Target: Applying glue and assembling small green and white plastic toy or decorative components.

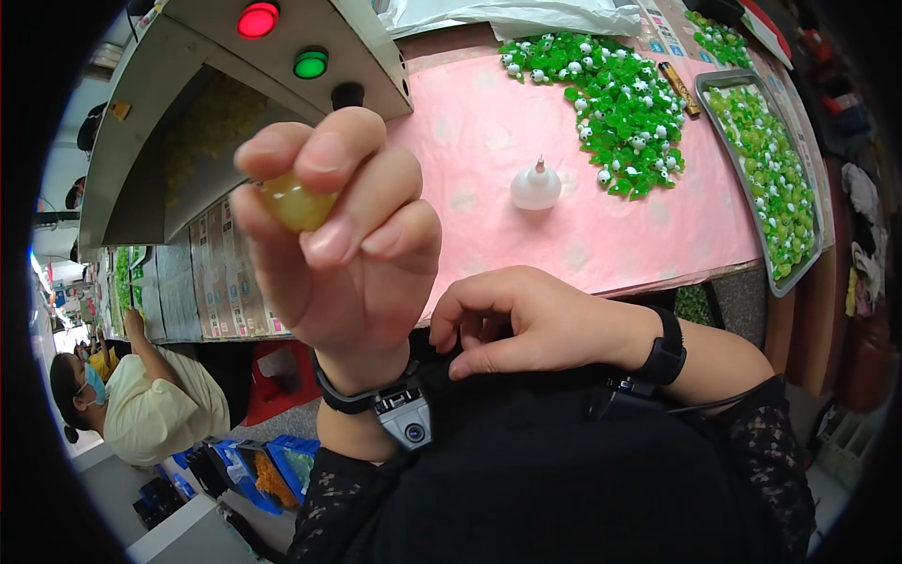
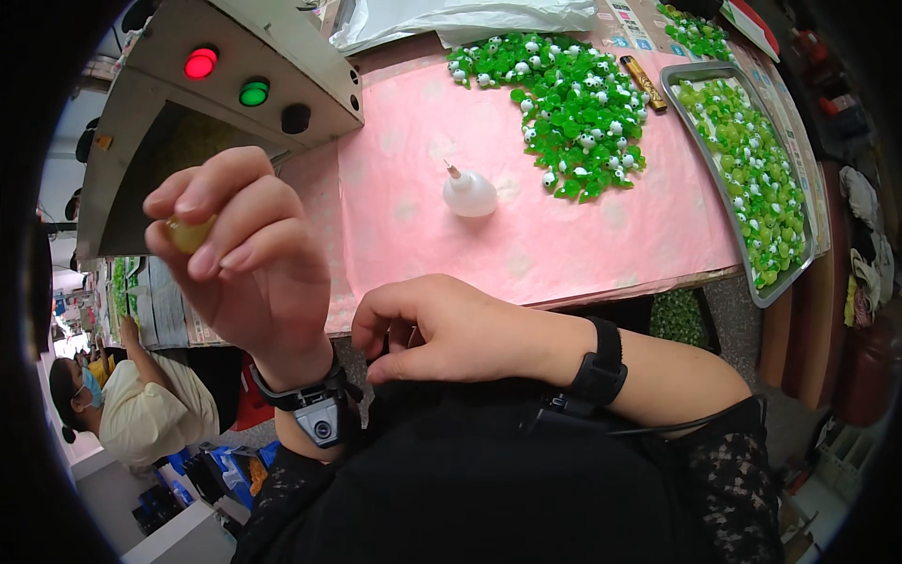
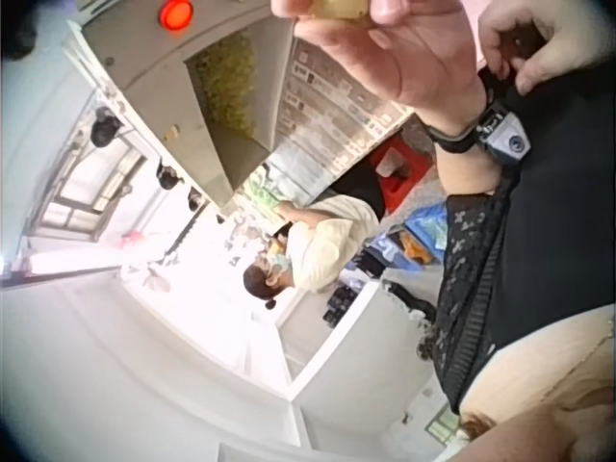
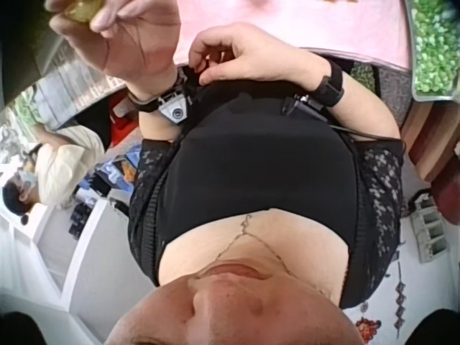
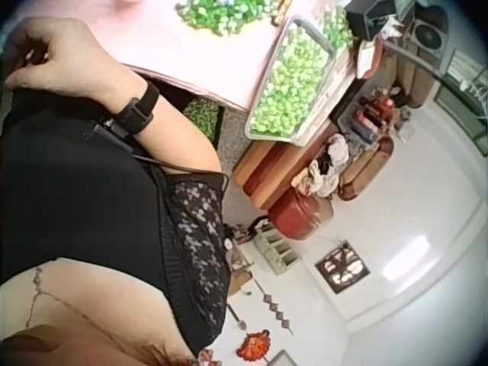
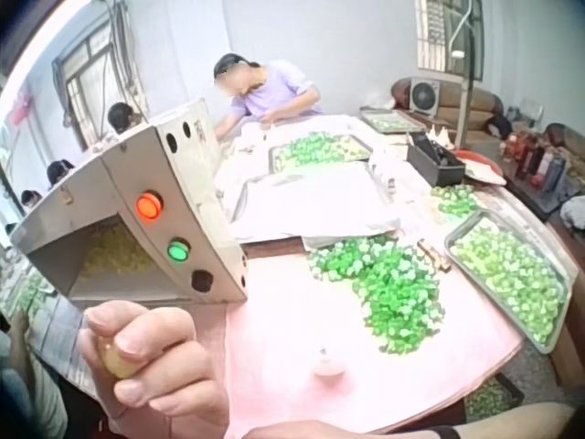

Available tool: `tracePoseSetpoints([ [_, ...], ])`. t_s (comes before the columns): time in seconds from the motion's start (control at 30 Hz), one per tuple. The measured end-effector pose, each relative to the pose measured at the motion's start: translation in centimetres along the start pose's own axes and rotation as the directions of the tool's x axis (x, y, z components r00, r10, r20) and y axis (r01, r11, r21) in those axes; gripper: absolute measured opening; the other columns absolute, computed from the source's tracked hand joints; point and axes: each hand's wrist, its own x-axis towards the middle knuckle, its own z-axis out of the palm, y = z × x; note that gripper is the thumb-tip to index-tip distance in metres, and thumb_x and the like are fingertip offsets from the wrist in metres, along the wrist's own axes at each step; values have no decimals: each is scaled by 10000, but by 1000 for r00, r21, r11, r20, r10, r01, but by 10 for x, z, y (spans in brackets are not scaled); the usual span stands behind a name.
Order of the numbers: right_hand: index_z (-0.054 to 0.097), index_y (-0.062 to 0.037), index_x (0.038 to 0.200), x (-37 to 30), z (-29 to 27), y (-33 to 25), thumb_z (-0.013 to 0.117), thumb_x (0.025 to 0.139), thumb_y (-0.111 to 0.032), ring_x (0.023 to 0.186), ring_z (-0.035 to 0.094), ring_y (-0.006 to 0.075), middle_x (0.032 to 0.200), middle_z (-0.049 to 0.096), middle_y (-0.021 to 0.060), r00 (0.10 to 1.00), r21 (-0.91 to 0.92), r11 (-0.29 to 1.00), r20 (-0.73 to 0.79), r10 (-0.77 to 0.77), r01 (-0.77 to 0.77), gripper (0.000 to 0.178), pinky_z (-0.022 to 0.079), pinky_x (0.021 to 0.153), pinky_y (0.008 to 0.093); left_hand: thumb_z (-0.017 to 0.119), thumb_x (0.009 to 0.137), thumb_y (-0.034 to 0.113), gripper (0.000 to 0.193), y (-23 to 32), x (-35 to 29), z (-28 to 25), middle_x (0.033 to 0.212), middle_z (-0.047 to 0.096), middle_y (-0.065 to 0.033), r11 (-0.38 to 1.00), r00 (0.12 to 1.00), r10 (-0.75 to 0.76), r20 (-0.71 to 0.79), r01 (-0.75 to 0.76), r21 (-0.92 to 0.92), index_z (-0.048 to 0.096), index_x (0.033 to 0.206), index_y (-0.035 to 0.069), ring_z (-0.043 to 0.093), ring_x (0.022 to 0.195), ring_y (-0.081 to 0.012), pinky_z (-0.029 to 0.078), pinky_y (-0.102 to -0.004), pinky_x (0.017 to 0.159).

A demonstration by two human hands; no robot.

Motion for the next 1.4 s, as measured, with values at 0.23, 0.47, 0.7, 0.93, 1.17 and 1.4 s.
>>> tracePoseSetpoints([
  [0.23,638,-15,981,-2,-7,-4,748,835,-133,745,599,82,897,639,36,1000,-90,996,13,-13,14,217,484,675,236,646,905,97,63,5,6,2,993,535,-46,982,993,-39,113,59,-177,653,966,83,587,764,-118,526,-271,735],
  [0.47,633,-15,895,-55,-57,-16,743,811,-54,768,597,111,849,625,39,967,-169,986,-251,-51,8,145,463,673,242,625,945,168,224,-1,-22,-41,1045,613,-105,803,972,51,-230,97,589,599,1103,11,563,787,-92,489,-251,734],
  [0.7,580,-35,1132,-52,-81,-1,800,756,-119,948,597,122,1041,613,48,680,-422,906,-669,-300,-15,444,499,774,253,602,945,91,222,-17,-30,-62,1042,664,-80,668,835,-58,-547,440,601,626,1150,11,591,808,-85,511,-235,768],
  [0.93,579,-43,1178,-23,-85,15,732,785,-90,1000,640,272,1123,634,132,797,-703,698,-497,-344,-137,425,511,852,332,596,943,76,260,-23,-26,-64,1079,656,-93,671,795,-102,-597,498,549,602,1199,33,616,830,-104,529,-244,777],
  [1.17,498,-9,1261,-44,-86,9,669,866,-37,1024,629,188,1133,589,93,691,-101,968,-683,-235,229,431,539,850,311,604,935,74,256,-25,-27,-69,1100,656,-80,694,797,-137,-588,501,517,609,1184,14,611,915,-100,518,-251,847],
  [1.4,459,-11,1279,-66,-80,-1,636,912,-123,846,625,134,1028,599,83,677,92,975,-732,-72,203,422,509,696,256,612,927,61,211,-34,-24,-64,1082,662,-93,663,790,-79,-608,498,559,605,1133,16,631,902,-111,538,-249,802],
])
